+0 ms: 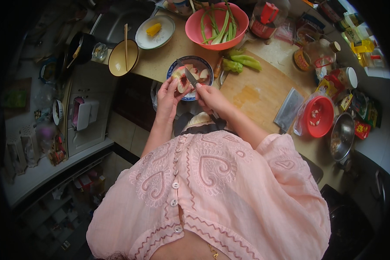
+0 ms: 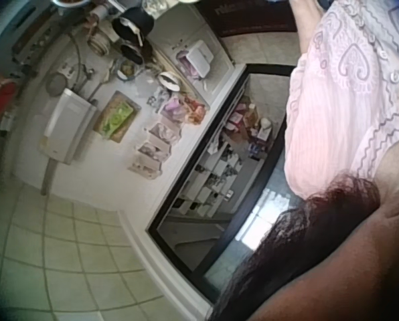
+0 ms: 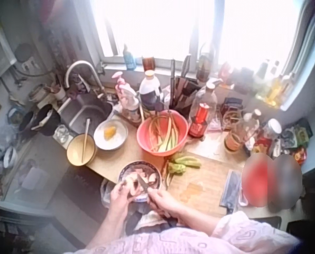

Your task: The person cuts a peach into small pieces using a knife over a bowl. They hold the fruit in one hand and slice it with the other, placing the cut pieces into the bowl.

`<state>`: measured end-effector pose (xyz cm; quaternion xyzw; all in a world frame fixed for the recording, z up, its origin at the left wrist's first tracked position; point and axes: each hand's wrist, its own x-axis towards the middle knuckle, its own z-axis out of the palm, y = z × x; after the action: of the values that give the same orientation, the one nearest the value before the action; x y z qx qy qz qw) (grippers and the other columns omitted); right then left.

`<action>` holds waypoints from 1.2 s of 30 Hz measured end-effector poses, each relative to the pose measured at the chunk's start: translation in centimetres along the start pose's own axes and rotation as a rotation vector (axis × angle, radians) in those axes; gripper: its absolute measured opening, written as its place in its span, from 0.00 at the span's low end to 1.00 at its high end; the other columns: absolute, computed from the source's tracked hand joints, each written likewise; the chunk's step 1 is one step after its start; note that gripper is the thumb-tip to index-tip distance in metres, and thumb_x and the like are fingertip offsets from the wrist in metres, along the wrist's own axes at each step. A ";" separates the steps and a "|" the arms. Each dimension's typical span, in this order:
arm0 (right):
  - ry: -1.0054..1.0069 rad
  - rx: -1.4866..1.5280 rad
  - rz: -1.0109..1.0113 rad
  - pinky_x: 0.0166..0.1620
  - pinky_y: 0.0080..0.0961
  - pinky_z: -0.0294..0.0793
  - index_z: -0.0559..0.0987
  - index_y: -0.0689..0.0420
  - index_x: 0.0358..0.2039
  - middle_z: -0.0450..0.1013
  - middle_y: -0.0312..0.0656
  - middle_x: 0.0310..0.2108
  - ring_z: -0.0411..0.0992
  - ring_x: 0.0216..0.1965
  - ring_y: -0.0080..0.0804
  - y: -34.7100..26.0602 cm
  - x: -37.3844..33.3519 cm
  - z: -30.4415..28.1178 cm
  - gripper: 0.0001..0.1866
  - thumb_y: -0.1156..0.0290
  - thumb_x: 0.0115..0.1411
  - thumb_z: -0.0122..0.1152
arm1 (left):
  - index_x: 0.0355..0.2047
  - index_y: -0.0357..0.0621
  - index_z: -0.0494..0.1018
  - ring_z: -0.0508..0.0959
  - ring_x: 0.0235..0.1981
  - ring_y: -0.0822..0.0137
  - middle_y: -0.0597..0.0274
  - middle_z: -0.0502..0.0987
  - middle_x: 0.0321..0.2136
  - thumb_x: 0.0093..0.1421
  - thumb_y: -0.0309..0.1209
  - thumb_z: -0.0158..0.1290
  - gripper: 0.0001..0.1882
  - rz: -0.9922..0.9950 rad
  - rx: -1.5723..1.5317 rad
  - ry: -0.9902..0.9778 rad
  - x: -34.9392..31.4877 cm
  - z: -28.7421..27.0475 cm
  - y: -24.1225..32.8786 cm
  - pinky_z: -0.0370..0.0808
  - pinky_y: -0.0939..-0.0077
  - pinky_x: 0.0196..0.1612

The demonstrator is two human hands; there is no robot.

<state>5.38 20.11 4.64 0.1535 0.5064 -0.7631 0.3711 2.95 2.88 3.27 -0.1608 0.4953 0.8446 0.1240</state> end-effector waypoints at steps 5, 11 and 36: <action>-0.032 -0.027 0.049 0.15 0.17 0.49 0.67 0.52 0.27 0.58 0.28 0.15 0.50 0.12 0.17 0.5 0.1 -0.4 0.21 0.49 0.66 0.40 | 0.48 0.32 0.64 0.80 0.34 0.64 0.52 0.75 0.39 0.61 0.33 0.54 0.20 0.013 0.005 0.020 0.3 -0.3 0.2 0.82 0.75 0.37; -0.028 -0.020 0.057 0.14 0.17 0.48 0.66 0.52 0.27 0.56 0.27 0.15 0.49 0.12 0.16 0.6 0.2 0.0 0.20 0.49 0.67 0.39 | 0.48 0.32 0.63 0.80 0.34 0.63 0.51 0.76 0.38 0.60 0.33 0.54 0.21 0.001 -0.002 0.033 0.0 -0.1 -0.1 0.82 0.75 0.36; -0.172 0.245 0.192 0.15 0.14 0.46 0.67 0.51 0.30 0.58 0.26 0.17 0.49 0.13 0.14 0.0 0.3 -0.4 0.17 0.52 0.67 0.39 | 0.51 0.33 0.61 0.79 0.36 0.66 0.53 0.76 0.38 0.59 0.32 0.55 0.24 0.013 0.047 0.057 0.0 -0.6 -1.1 0.81 0.76 0.38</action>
<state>5.17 20.32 4.29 0.1795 0.3590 -0.7904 0.4628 3.46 2.90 2.12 -0.1784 0.5193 0.8287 0.1081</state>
